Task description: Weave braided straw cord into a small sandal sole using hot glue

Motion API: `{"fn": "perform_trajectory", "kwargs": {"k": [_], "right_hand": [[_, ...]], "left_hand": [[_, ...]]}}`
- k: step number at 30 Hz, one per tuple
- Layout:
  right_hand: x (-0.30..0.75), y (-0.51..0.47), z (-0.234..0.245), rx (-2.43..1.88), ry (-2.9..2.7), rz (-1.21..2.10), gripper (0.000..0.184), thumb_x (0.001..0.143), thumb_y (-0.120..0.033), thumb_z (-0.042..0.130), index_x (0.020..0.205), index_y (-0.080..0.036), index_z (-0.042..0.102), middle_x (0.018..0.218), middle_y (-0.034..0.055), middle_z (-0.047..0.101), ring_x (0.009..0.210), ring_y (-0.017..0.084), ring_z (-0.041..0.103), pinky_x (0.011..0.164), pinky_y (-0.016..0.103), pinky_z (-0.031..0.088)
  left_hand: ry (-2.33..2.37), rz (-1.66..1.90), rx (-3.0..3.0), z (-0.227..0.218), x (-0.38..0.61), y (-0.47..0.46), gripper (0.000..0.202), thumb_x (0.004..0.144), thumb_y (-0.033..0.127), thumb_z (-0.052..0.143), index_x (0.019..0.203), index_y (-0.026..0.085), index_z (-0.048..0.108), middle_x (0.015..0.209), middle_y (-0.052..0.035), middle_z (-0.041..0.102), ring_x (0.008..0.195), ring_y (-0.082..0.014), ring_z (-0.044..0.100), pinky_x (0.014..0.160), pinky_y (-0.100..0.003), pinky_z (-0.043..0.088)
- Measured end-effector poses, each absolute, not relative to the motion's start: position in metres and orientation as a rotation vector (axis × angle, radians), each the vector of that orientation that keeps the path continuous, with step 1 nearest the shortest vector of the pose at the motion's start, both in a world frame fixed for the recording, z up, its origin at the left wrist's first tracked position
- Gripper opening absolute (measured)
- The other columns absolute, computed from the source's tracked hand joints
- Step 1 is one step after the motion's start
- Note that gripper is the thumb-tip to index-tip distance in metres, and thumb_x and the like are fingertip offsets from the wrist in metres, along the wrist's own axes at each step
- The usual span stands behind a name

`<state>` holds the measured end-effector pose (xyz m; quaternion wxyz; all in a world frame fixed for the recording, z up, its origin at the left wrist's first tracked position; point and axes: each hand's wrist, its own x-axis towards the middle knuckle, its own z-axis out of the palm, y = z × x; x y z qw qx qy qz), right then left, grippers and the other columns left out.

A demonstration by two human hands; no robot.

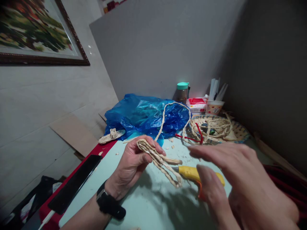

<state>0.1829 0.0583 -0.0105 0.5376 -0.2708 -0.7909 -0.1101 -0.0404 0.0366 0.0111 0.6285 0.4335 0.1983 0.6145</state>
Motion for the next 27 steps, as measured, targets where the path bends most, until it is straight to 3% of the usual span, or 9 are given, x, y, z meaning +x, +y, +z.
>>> {"fn": "perform_trajectory", "kwargs": {"k": [2,6,12,14,20,27], "right_hand": [[0.184,0.060,-0.007,-0.689,-1.847,-0.119,0.023,0.098,-0.027,0.059,0.117,-0.032,0.069,0.102,0.0010,0.070,0.087,0.022,0.065,0.069,0.034,0.047],[0.170,0.045,0.006,-0.797,-1.921,0.195,0.021,0.103,-0.038,0.051,0.111,-0.030,0.069,0.108,-0.0013,0.069,0.098,0.019,0.067,0.080,0.029,0.052],[0.162,0.038,0.006,-0.734,-2.060,0.288,0.019,0.102,-0.038,0.055,0.114,-0.028,0.066,0.095,-0.0019,0.067,0.067,0.012,0.066,0.049,0.017,0.052],[0.163,0.041,0.003,-0.753,-2.050,0.317,0.020,0.103,-0.040,0.054,0.113,-0.028,0.067,0.094,-0.0015,0.067,0.068,0.012,0.066,0.046,0.016,0.051],[0.159,0.039,0.004,-0.756,-2.078,0.412,0.024,0.105,-0.038,0.050,0.120,-0.029,0.066,0.094,0.0008,0.065,0.077,0.014,0.064,0.063,0.018,0.059],[0.160,0.044,-0.004,-0.679,-2.085,0.204,0.021,0.102,-0.025,0.054,0.119,-0.026,0.066,0.098,0.0022,0.062,0.080,0.014,0.061,0.062,0.019,0.056]], "left_hand": [[0.461,1.406,0.988,0.011,-0.041,0.036,0.024,0.064,0.018,0.091,0.083,0.017,0.076,0.081,-0.0022,0.078,0.077,-0.0160,0.070,0.075,-0.026,0.055],[0.475,1.392,0.989,0.012,-0.040,0.036,0.025,0.064,0.019,0.091,0.084,0.017,0.075,0.081,-0.0019,0.077,0.077,-0.0152,0.070,0.073,-0.024,0.054],[0.496,1.360,1.034,0.012,-0.040,0.036,0.019,0.071,0.009,0.084,0.086,0.015,0.076,0.084,-0.0015,0.077,0.075,-0.0113,0.067,0.074,-0.020,0.053],[0.501,1.350,1.058,0.012,-0.041,0.036,0.017,0.074,0.009,0.082,0.089,0.014,0.076,0.086,-0.0021,0.077,0.077,-0.0117,0.067,0.076,-0.021,0.053],[0.553,1.324,1.171,0.012,-0.043,0.034,0.015,0.082,0.012,0.075,0.095,0.019,0.074,0.092,-0.0018,0.077,0.084,-0.0143,0.069,0.083,-0.025,0.052],[0.628,1.343,1.207,0.014,-0.044,0.034,0.013,0.080,0.016,0.078,0.093,0.020,0.076,0.105,-0.0027,0.071,0.089,-0.0141,0.064,0.084,-0.024,0.050]]}}
